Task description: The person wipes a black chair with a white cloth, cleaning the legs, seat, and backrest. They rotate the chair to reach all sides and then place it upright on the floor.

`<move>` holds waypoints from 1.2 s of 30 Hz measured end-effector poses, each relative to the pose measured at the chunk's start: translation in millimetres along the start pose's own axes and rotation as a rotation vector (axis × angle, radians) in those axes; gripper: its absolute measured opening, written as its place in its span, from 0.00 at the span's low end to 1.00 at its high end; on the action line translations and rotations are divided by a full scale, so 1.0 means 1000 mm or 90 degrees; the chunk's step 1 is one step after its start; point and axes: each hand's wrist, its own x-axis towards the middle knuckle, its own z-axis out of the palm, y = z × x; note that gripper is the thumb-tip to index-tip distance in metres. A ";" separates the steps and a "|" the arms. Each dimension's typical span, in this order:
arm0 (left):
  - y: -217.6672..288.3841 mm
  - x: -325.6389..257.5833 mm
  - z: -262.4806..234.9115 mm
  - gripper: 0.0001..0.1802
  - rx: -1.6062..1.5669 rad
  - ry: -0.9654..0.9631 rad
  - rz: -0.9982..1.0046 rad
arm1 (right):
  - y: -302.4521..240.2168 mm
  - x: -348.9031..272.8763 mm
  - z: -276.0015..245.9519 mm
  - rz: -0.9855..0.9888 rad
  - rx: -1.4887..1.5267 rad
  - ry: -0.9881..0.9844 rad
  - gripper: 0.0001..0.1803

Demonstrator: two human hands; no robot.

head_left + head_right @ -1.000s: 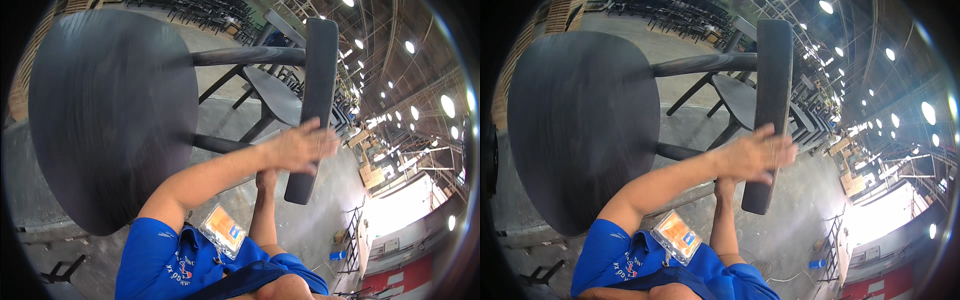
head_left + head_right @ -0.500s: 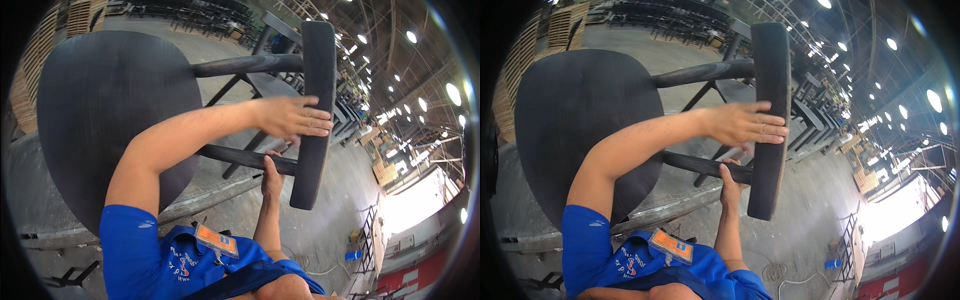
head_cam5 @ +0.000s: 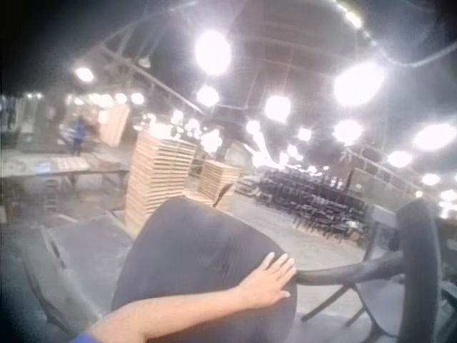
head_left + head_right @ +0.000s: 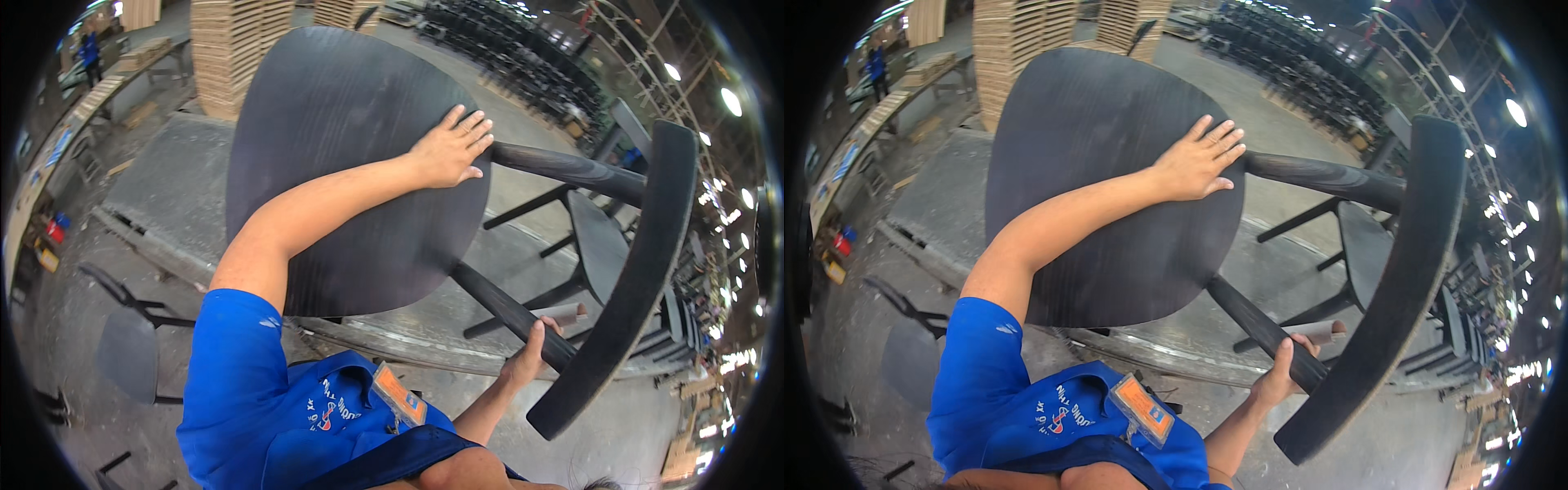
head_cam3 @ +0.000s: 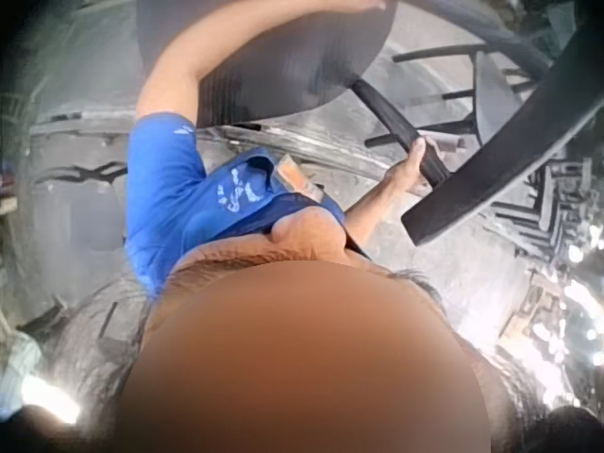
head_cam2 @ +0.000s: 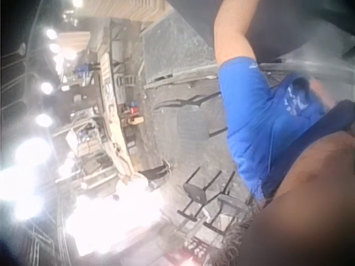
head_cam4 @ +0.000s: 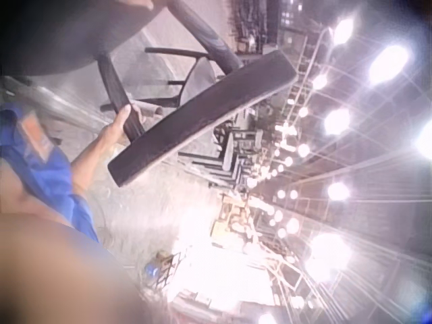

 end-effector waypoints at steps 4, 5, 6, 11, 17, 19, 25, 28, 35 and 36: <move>-0.071 -0.023 -0.030 0.34 0.165 0.155 -0.136 | -0.005 0.000 0.004 -0.023 -0.038 -0.026 0.09; -0.088 -0.027 -0.044 0.36 0.218 0.160 -0.201 | -0.005 0.000 0.005 -0.028 -0.041 -0.031 0.09; -0.101 -0.033 -0.056 0.36 0.232 0.178 -0.271 | -0.005 -0.001 0.005 -0.036 -0.046 -0.027 0.09; -0.099 -0.061 -0.071 0.38 0.295 0.249 -0.547 | 0.000 -0.007 0.002 -0.070 -0.017 -0.047 0.09; 0.008 -0.042 -0.012 0.36 0.141 0.001 -0.220 | 0.000 -0.005 0.004 -0.084 -0.028 -0.071 0.09; 0.011 -0.050 -0.012 0.34 0.100 0.006 -0.107 | -0.001 0.001 0.011 -0.120 -0.025 -0.066 0.08; -0.048 -0.140 -0.062 0.34 0.267 0.064 -0.462 | -0.009 0.036 0.042 -0.278 -0.112 -0.095 0.10; -0.037 -0.196 -0.080 0.36 0.281 0.076 -0.653 | -0.018 0.054 0.064 -0.294 -0.061 -0.070 0.09; 0.091 -0.204 -0.043 0.34 0.181 -0.107 -0.558 | -0.013 0.057 0.096 -0.185 0.042 -0.039 0.07; 0.104 -0.199 -0.038 0.33 0.157 -0.097 -0.503 | -0.011 0.057 0.098 -0.196 0.060 -0.036 0.06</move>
